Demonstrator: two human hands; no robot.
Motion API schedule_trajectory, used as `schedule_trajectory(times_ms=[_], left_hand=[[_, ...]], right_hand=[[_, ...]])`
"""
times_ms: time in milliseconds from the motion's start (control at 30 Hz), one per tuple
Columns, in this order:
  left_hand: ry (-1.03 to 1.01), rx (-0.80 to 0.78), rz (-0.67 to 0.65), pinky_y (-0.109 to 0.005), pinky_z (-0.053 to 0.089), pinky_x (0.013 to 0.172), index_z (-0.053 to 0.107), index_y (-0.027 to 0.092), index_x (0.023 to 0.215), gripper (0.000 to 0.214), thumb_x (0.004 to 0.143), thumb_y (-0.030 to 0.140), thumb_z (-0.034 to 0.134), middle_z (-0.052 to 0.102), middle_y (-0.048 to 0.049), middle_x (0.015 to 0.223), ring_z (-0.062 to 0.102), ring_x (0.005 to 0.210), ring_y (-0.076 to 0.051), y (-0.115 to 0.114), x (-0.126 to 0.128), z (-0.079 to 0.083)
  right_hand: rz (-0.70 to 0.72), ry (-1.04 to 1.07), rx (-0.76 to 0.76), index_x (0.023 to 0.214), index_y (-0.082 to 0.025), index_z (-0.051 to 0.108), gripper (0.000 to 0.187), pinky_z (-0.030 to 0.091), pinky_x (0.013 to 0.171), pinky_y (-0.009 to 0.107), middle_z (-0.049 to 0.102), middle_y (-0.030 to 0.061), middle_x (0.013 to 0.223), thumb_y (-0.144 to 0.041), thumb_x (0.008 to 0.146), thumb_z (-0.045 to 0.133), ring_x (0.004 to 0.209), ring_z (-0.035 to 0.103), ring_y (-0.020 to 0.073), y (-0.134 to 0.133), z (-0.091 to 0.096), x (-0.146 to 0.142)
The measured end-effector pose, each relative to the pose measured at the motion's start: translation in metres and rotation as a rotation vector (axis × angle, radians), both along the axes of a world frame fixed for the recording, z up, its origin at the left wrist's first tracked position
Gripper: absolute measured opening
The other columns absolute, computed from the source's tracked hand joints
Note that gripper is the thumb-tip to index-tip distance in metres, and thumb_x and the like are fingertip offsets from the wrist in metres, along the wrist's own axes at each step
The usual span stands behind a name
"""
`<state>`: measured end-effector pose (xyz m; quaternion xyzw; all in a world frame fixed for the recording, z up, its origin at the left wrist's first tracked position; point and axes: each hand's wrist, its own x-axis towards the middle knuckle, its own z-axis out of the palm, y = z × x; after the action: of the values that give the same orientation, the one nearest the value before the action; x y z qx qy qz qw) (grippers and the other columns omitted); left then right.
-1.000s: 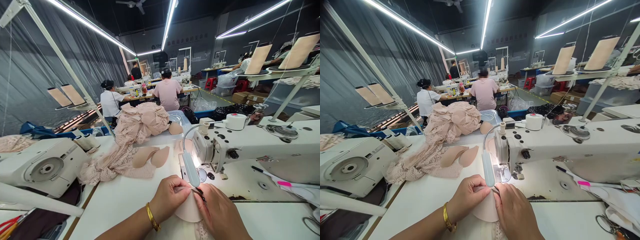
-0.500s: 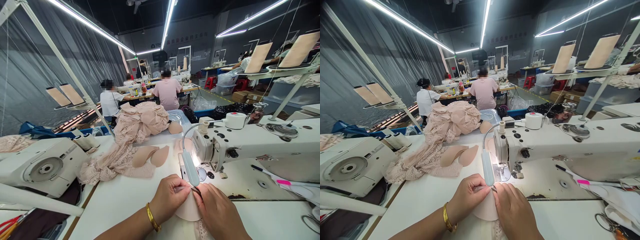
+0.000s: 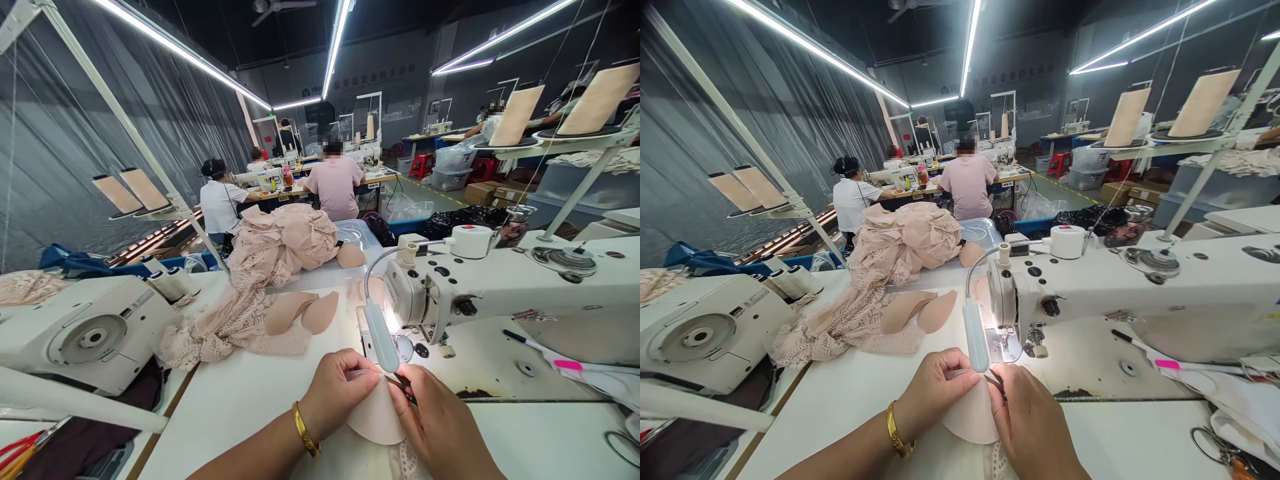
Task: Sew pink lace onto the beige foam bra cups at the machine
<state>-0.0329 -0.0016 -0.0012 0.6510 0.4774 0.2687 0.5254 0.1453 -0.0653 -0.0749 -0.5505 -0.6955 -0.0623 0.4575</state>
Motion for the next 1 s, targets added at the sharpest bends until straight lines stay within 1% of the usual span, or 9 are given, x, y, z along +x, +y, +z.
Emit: schedule_trajectory(times_ms=[167, 267, 533, 733, 900, 1000], left_hand=[[0.018, 0.013, 0.008, -0.027, 0.046, 0.073, 0.066, 0.018, 0.066, 0.018, 0.075, 0.033, 0.068, 0.064, -0.0007, 0.074, 0.057, 0.075, -0.017, 0.0013, -0.0004, 0.0002], [0.027, 0.019, 0.006, -0.027, 0.046, 0.073, 0.065, 0.019, 0.065, 0.018, 0.074, 0.034, 0.068, 0.063, -0.0007, 0.074, 0.057, 0.075, -0.017, 0.0014, 0.0003, 0.0005], [0.033, 0.045, 0.003, -0.028, 0.045, 0.072, 0.065, 0.019, 0.065, 0.018, 0.074, 0.035, 0.067, 0.063, -0.0014, 0.074, 0.055, 0.074, -0.017, 0.0001, 0.0008, 0.0005], [0.053, 0.132, 0.002, -0.027, 0.046, 0.073, 0.068, 0.019, 0.065, 0.016, 0.076, 0.031, 0.067, 0.063, -0.0017, 0.075, 0.055, 0.073, -0.017, -0.0008, 0.0007, -0.0031], [0.044, 0.075, 0.001, -0.027, 0.047, 0.073, 0.067, 0.019, 0.064, 0.016, 0.075, 0.030, 0.069, 0.062, -0.0008, 0.072, 0.057, 0.073, -0.017, -0.0011, 0.0018, -0.0004], [0.018, 0.024, 0.006, -0.027, 0.047, 0.074, 0.067, 0.019, 0.065, 0.017, 0.074, 0.032, 0.070, 0.063, -0.0007, 0.073, 0.058, 0.075, -0.017, -0.0012, 0.0016, -0.0004]], right_hand=[[0.016, -0.059, 0.054, 0.116, -0.020, 0.059, 0.022, 0.053, 0.066, 0.033, 0.068, 0.0047, 0.087, -0.034, 0.110, 0.043, 0.075, 0.067, 0.0212, 0.0032, -0.0040, -0.0011], [0.006, -0.075, 0.076, 0.115, -0.019, 0.059, 0.021, 0.052, 0.066, 0.033, 0.068, 0.0050, 0.086, -0.032, 0.110, 0.043, 0.074, 0.066, 0.0212, 0.0038, -0.0028, -0.0018], [-0.010, -0.090, 0.074, 0.114, -0.020, 0.059, 0.022, 0.052, 0.065, 0.032, 0.068, 0.0047, 0.085, -0.032, 0.111, 0.040, 0.073, 0.067, 0.0211, 0.0039, 0.0011, -0.0035], [-0.037, -0.126, 0.085, 0.113, -0.021, 0.059, 0.021, 0.052, 0.064, 0.031, 0.068, 0.0050, 0.083, -0.030, 0.110, 0.041, 0.072, 0.066, 0.0210, 0.0036, 0.0021, -0.0040], [-0.030, -0.112, 0.107, 0.113, -0.021, 0.059, 0.019, 0.053, 0.065, 0.031, 0.069, 0.0043, 0.084, -0.029, 0.109, 0.043, 0.072, 0.067, 0.0207, 0.0041, 0.0037, -0.0050], [-0.002, -0.066, 0.046, 0.113, -0.022, 0.059, 0.019, 0.053, 0.063, 0.031, 0.068, 0.0039, 0.084, -0.030, 0.110, 0.042, 0.071, 0.068, 0.0206, 0.0036, 0.0033, -0.0054]])
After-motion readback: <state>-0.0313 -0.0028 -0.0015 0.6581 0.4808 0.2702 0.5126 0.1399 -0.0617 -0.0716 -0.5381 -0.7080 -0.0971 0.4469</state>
